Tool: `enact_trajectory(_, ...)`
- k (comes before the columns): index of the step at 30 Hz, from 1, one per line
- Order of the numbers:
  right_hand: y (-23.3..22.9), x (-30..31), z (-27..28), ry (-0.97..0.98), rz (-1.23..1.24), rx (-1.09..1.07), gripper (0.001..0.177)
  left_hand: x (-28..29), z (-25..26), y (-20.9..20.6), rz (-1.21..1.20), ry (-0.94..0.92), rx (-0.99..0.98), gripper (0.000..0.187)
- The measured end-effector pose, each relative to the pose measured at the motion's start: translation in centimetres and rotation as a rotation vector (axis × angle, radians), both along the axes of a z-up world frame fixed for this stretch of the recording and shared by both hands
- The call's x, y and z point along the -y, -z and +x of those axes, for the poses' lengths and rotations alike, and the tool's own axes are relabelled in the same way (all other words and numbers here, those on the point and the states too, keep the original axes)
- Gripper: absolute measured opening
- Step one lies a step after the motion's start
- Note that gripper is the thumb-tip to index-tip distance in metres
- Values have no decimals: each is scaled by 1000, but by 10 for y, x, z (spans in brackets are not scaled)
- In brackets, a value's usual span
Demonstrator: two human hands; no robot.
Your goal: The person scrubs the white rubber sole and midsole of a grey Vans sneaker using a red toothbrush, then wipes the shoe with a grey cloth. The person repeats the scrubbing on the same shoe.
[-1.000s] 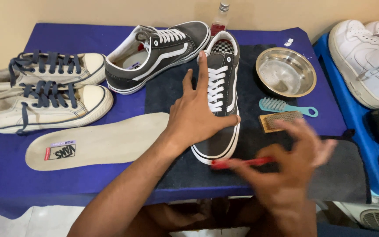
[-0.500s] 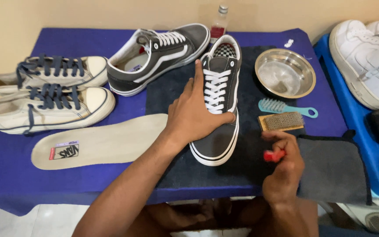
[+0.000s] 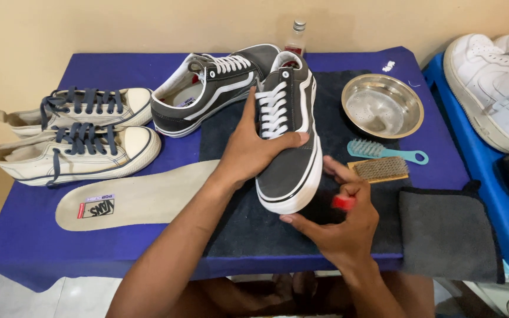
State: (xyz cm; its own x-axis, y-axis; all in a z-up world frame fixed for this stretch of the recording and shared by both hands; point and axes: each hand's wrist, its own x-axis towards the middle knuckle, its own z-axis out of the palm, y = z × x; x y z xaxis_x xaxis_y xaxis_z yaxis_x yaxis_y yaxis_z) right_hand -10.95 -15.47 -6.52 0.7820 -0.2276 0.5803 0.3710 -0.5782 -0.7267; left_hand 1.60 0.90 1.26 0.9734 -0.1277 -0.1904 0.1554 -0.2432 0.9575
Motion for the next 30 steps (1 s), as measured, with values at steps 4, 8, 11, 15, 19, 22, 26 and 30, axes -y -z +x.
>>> enact_trajectory(4, 0, -3, 5, -84, 22, 88, 77, 4, 4, 8, -257, -27, -60, 116)
enact_trajectory(8, 12, 6, 11, -86, 186, 119, 71, 9, 20, 52, -609, -146, -298, 37)
enact_trajectory(11, 25, 15, 15, 0, 223, 88, 70, 17, 15, 52, -705, -145, -372, 35)
enact_trajectory(15, 33, 15, 15, 43, 208, 101, 61, 25, 2, 61, -996, -59, -323, 39)
enact_trajectory(19, 52, 21, 16, 136, 218, -3, 73, 31, 14, 87, -1148, -28, -434, 49)
enact_trajectory(22, 52, 22, 15, 104, 203, 35, 65, 32, 12, 98, -1305, 123, -464, 64)
enact_trajectory(26, 54, 26, 15, 114, 122, 27, 63, 35, 18, 100, -1381, 143, -347, 54)
enact_trajectory(30, 56, 29, 14, 103, 37, -19, 66, 33, 21, 103, -1396, 132, -338, 58)
